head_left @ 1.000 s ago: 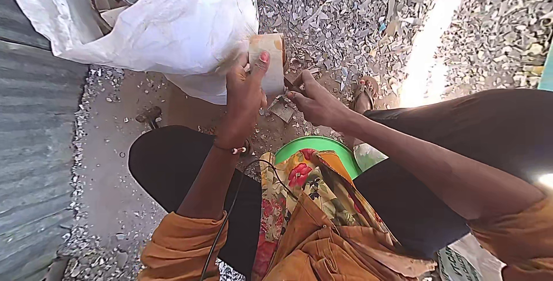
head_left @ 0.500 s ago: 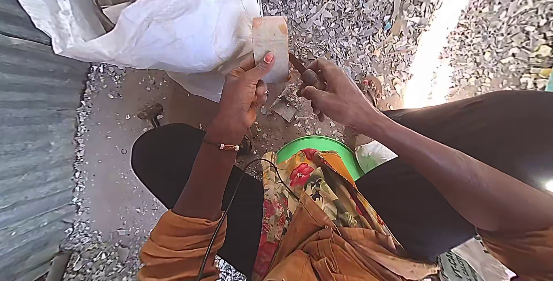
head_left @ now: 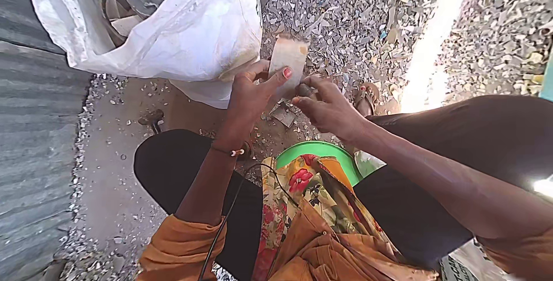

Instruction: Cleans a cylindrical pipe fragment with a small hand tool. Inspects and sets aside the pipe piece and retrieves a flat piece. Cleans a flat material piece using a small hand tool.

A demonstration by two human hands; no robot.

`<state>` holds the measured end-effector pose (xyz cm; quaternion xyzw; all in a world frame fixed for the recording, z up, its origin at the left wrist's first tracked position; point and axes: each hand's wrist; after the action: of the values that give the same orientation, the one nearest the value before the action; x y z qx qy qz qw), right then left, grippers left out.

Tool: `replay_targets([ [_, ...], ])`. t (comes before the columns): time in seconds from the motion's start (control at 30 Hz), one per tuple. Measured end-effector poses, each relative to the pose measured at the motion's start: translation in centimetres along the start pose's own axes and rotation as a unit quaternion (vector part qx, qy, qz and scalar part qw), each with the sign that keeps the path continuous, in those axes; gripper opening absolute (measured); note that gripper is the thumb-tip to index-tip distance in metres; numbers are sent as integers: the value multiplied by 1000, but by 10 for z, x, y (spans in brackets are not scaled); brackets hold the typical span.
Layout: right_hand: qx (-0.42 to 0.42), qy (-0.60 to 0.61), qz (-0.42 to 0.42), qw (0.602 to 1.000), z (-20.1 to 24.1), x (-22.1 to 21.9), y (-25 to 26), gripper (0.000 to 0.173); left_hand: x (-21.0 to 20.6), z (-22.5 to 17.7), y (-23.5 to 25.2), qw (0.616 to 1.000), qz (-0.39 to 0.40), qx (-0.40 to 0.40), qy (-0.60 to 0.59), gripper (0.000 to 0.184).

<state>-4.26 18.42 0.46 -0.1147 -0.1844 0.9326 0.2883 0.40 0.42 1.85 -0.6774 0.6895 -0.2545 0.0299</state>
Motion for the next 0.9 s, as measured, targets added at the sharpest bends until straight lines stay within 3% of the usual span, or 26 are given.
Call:
replay_targets([
  [0.1, -41, 147, 42, 987, 9, 1, -10, 21, 3, -4, 2, 998, 6, 34, -56, 21],
  [0.17, -53, 138, 73, 986, 15, 2, -11, 18, 4, -2, 2, 988, 23, 69, -133, 25],
  [0.23, -31, -33, 83, 996, 18, 3, -7, 17, 3, 1, -2, 981, 41, 102, -160, 35],
  [0.33, -29, -245, 66, 967, 22, 3, -5, 25, -5, 4, -8, 989, -3, 120, -90, 54],
  [0.47, -48, -268, 4, 962, 21, -2, -3, 33, -10, 12, -9, 995, -92, 30, 5, 61],
  [0.6, 0, -176, -29, 984, 24, -6, -8, 31, -8, 9, -3, 981, -173, -87, 14, 51],
  [0.77, 83, -98, -8, 992, 20, -17, -11, 23, -13, 12, -1, 959, -210, -185, 47, 40],
  [0.9, 91, -166, -36, 981, 21, -24, -8, 20, -20, 10, -2, 946, -224, -227, 53, 38],
])
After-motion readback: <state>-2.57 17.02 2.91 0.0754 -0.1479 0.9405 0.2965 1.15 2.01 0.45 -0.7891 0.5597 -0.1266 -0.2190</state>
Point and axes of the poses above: each hand's wrist, its own y-axis towards the middle knuckle, its own x-axis out of the back of the hand, z = x × y, and after that the axes turned 15 degrees about z, right-handed
